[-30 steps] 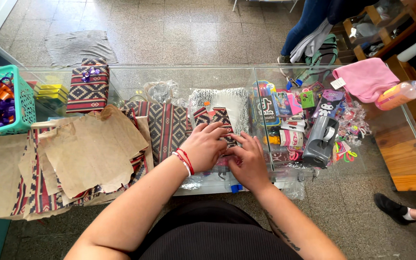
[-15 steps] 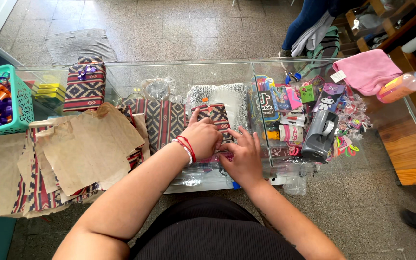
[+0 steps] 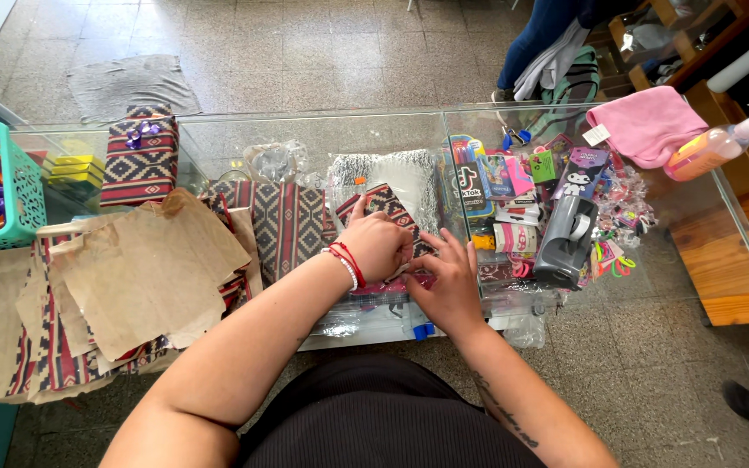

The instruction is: The person prepares items for gifts by placing them into brown paper bags and folding decorated fabric sleeves over the bags on a glass counter.

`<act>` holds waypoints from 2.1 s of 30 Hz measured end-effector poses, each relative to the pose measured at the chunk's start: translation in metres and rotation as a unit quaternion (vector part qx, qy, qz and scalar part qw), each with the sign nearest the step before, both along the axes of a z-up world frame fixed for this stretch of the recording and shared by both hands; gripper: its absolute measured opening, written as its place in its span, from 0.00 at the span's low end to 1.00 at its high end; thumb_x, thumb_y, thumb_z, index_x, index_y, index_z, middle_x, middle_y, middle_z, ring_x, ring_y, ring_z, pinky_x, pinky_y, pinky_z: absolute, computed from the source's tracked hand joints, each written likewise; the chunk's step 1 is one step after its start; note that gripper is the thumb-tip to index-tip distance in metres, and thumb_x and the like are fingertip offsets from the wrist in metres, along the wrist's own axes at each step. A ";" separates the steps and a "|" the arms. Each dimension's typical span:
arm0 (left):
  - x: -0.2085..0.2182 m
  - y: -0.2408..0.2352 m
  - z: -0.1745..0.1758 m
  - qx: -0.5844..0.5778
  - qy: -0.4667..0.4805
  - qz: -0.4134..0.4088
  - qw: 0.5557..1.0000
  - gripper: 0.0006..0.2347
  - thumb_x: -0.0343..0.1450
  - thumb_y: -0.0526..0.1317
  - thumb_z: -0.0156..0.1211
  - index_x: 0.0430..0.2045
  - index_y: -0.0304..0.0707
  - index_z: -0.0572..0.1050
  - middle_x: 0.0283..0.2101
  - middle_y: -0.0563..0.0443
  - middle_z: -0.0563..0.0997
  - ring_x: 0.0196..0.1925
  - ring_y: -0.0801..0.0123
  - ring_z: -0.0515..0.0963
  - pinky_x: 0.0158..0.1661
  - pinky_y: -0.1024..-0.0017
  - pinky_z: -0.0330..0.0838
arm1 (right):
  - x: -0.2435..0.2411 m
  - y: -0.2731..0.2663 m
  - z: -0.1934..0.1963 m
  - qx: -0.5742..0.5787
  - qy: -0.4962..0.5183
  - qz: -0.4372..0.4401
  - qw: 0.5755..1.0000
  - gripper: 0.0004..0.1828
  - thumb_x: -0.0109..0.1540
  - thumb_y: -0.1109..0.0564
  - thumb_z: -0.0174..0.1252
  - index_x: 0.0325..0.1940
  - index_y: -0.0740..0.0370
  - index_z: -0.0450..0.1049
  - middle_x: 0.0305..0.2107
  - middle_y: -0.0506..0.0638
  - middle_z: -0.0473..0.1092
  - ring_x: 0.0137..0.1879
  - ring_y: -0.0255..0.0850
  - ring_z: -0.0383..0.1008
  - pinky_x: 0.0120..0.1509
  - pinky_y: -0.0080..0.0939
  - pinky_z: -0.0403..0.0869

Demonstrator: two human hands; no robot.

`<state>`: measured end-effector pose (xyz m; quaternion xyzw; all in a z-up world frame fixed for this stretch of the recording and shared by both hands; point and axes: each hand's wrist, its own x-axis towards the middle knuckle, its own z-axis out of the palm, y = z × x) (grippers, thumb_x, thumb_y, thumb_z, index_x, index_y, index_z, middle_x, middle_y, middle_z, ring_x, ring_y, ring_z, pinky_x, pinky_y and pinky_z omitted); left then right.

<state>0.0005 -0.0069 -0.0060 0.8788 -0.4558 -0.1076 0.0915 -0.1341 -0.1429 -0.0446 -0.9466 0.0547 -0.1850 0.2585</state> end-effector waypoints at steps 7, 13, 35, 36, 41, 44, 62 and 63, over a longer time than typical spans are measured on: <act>-0.008 0.016 0.016 -0.041 0.012 -0.031 0.999 0.03 0.69 0.46 0.61 0.31 0.57 0.80 0.36 0.54 0.85 0.58 0.59 0.79 0.69 0.30 0.44 | -0.001 0.000 0.008 0.017 -0.005 0.041 0.999 0.11 0.51 0.53 0.72 0.37 0.44 0.82 0.61 0.44 0.71 0.75 0.56 0.61 0.75 0.79 0.51; -0.024 0.058 0.020 -0.073 -0.066 -0.050 0.994 0.03 0.69 0.48 0.62 0.28 0.57 0.78 0.30 0.61 0.83 0.47 0.63 0.80 0.60 0.43 0.61 | -0.003 0.002 0.000 -0.045 -0.049 0.080 0.995 0.12 0.55 0.50 0.67 0.43 0.38 0.81 0.56 0.41 0.74 0.72 0.49 0.66 0.78 0.74 0.49; -0.082 0.084 -0.016 -0.003 -0.062 0.270 0.961 0.35 0.72 0.64 0.50 0.71 0.44 0.58 0.72 0.41 0.59 0.74 0.50 0.54 0.66 0.44 0.43 | 0.018 0.024 0.016 -0.162 0.022 0.134 0.977 0.34 0.70 0.40 0.46 0.79 0.53 0.56 0.71 0.64 0.58 0.75 0.63 0.57 0.68 0.72 0.61; -0.083 0.085 -0.012 0.018 -0.026 0.261 0.965 0.36 0.74 0.64 0.44 0.74 0.43 0.54 0.78 0.40 0.53 0.79 0.48 0.47 0.70 0.35 0.30 | 0.025 0.014 0.012 -0.164 0.049 0.115 0.979 0.35 0.71 0.37 0.45 0.79 0.52 0.55 0.72 0.64 0.56 0.76 0.63 0.55 0.73 0.76 0.55; -0.078 0.087 0.000 0.069 0.009 0.237 0.969 0.43 0.71 0.72 0.41 0.75 0.41 0.46 0.80 0.40 0.44 0.81 0.49 0.40 0.70 0.30 0.26 | 0.039 -0.012 0.015 -0.122 0.165 0.094 0.974 0.42 0.68 0.28 0.43 0.82 0.45 0.48 0.76 0.58 0.49 0.81 0.57 0.47 0.79 0.74 0.45; -0.078 0.086 0.005 0.083 0.023 0.233 0.969 0.46 0.69 0.75 0.41 0.75 0.39 0.46 0.80 0.39 0.43 0.81 0.49 0.39 0.70 0.30 0.26 | 0.036 -0.010 0.005 -0.143 0.156 0.086 0.974 0.43 0.68 0.26 0.41 0.82 0.43 0.47 0.77 0.56 0.48 0.81 0.55 0.47 0.79 0.73 0.45; -0.079 0.071 -0.039 0.016 -0.060 0.286 0.956 0.39 0.73 0.67 0.39 0.74 0.39 0.48 0.79 0.44 0.47 0.80 0.58 0.42 0.71 0.37 0.21 | 0.033 0.000 0.002 -0.201 0.110 0.023 0.973 0.44 0.67 0.23 0.37 0.81 0.45 0.52 0.72 0.56 0.58 0.74 0.53 0.60 0.74 0.65 0.58; -0.080 0.073 -0.042 0.017 -0.067 0.288 0.955 0.40 0.73 0.68 0.39 0.74 0.38 0.48 0.79 0.44 0.47 0.80 0.59 0.43 0.71 0.36 0.22 | 0.032 0.000 0.002 -0.199 0.114 0.024 0.973 0.44 0.67 0.23 0.37 0.81 0.45 0.51 0.72 0.55 0.58 0.74 0.53 0.60 0.75 0.65 0.58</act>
